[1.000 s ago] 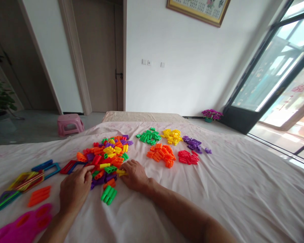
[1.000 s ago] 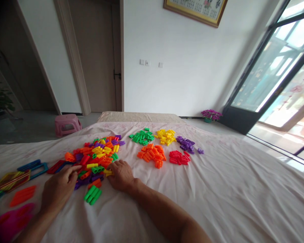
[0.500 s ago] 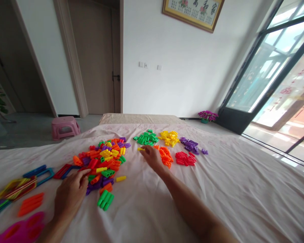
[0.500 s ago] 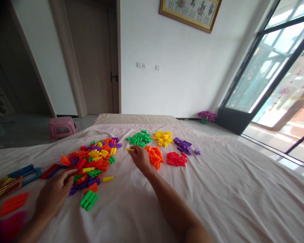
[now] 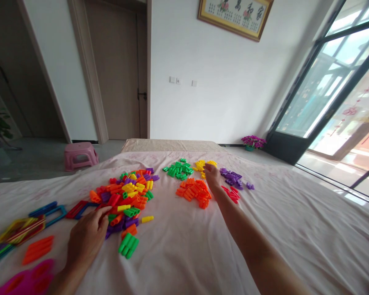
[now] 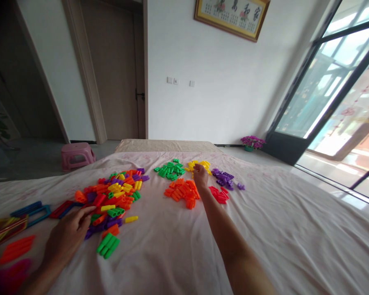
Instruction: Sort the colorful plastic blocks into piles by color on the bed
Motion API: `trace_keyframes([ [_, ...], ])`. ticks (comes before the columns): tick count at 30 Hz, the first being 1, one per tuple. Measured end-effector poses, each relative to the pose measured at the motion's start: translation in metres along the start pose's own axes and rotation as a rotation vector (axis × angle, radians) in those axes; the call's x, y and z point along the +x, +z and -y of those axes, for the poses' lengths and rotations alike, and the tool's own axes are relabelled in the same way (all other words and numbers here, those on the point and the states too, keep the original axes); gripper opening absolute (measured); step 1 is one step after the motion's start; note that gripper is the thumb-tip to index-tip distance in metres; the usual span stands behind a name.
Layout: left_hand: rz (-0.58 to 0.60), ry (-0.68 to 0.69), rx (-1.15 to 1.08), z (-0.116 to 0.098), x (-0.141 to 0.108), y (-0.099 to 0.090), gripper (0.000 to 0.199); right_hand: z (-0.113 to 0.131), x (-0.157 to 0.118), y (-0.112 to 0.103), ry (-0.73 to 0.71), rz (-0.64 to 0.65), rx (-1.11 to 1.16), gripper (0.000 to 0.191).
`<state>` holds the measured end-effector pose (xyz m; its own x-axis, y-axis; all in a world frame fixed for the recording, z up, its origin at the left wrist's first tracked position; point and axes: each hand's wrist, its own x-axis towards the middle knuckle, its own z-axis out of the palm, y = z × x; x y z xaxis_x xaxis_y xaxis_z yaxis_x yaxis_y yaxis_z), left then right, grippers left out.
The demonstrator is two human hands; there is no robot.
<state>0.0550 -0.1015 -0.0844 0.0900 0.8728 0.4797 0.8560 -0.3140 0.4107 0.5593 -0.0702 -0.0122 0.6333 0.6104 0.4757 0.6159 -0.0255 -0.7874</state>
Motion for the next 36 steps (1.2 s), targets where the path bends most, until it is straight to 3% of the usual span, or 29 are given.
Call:
trace_keyframes([
  [2, 0.008, -0.006, 0.008, 0.0, 0.0, 0.0, 0.047, 0.004, -0.018, 0.009, 0.011, 0.069, 0.054, 0.033],
  [4, 0.02, -0.006, 0.004, 0.0, 0.0, 0.0, 0.047, 0.017, -0.043, 0.019, -0.067, 0.164, 0.091, 0.03],
  [10, 0.008, -0.004, -0.012, -0.001, 0.001, -0.002, 0.044, 0.079, -0.13, 0.033, -0.539, 0.464, 0.023, 0.028],
  [12, 0.007, -0.002, -0.013, -0.001, 0.001, -0.002, 0.044, 0.093, -0.152, 0.035, -0.632, 0.587, -0.02, 0.029],
  [19, 0.001, 0.019, -0.014, 0.0, 0.001, -0.001, 0.044, 0.092, -0.196, 0.044, -0.77, 0.881, -0.144, 0.023],
  [23, 0.006, 0.013, -0.008, -0.001, 0.0, -0.001, 0.045, 0.092, -0.2, 0.045, -0.807, 0.896, -0.177, 0.012],
  [29, 0.003, 0.016, -0.014, -0.002, 0.001, -0.002, 0.044, 0.091, -0.195, 0.043, -0.742, 0.875, -0.205, 0.009],
  [36, 0.012, 0.013, -0.012, -0.002, 0.0, -0.003, 0.044, 0.078, -0.159, 0.034, -0.5, 0.587, -0.086, 0.011],
])
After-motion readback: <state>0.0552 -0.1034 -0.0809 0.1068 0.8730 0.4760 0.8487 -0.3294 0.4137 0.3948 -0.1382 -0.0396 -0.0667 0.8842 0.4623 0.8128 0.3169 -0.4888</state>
